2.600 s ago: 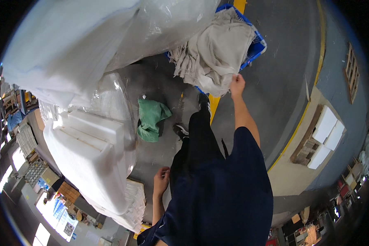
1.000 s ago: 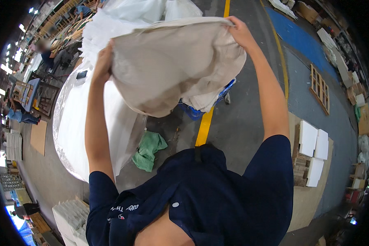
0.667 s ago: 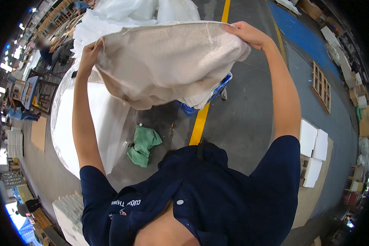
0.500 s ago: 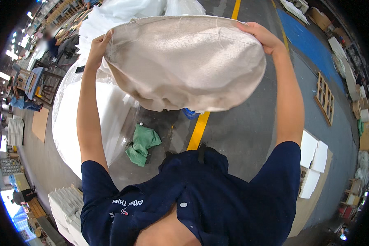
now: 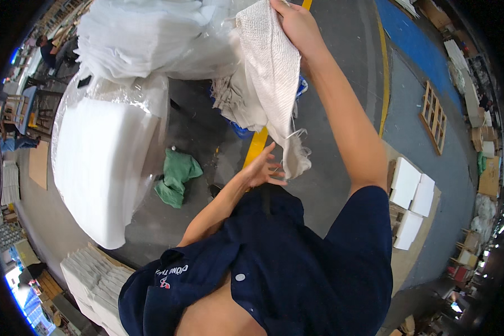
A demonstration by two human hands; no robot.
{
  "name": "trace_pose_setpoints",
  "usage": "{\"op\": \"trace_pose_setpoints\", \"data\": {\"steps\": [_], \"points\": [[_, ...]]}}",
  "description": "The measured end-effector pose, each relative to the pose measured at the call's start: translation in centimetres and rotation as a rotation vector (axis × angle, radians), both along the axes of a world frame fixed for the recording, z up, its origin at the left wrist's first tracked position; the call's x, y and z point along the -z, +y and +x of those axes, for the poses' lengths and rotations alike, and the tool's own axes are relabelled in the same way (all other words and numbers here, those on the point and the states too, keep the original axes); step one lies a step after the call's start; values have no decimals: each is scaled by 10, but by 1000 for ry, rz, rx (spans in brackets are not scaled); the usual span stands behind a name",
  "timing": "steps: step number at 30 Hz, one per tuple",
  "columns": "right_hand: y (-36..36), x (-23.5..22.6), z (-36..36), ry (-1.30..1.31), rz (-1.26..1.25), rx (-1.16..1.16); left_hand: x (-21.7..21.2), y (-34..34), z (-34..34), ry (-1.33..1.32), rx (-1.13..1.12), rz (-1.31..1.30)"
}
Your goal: The person repeatedly picks up white foam cushions and places them into white fabric covers. They smooth the covers over the foam and then stack the finished items on a nearby pile. The process is repeated multiple times in a warehouse setting.
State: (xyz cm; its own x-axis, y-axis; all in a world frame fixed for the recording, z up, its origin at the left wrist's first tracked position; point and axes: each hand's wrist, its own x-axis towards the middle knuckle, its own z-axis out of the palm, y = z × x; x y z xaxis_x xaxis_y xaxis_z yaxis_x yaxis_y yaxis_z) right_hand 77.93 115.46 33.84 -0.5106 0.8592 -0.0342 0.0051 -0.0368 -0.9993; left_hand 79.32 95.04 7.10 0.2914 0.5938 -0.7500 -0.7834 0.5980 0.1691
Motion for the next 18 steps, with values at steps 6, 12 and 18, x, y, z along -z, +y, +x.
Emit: {"op": "trace_pose_setpoints", "data": {"steps": [6, 12, 18], "points": [[-24, 17, 28, -13, 236, 272, 74, 4, 53, -626, -106, 246], [4, 42, 159, 214, 5, 657, 73, -8, 5, -393, -591, 55], [9, 188, 295, 468, -323, 737, 41, -48, -103, -255, -1010, 506]]}}
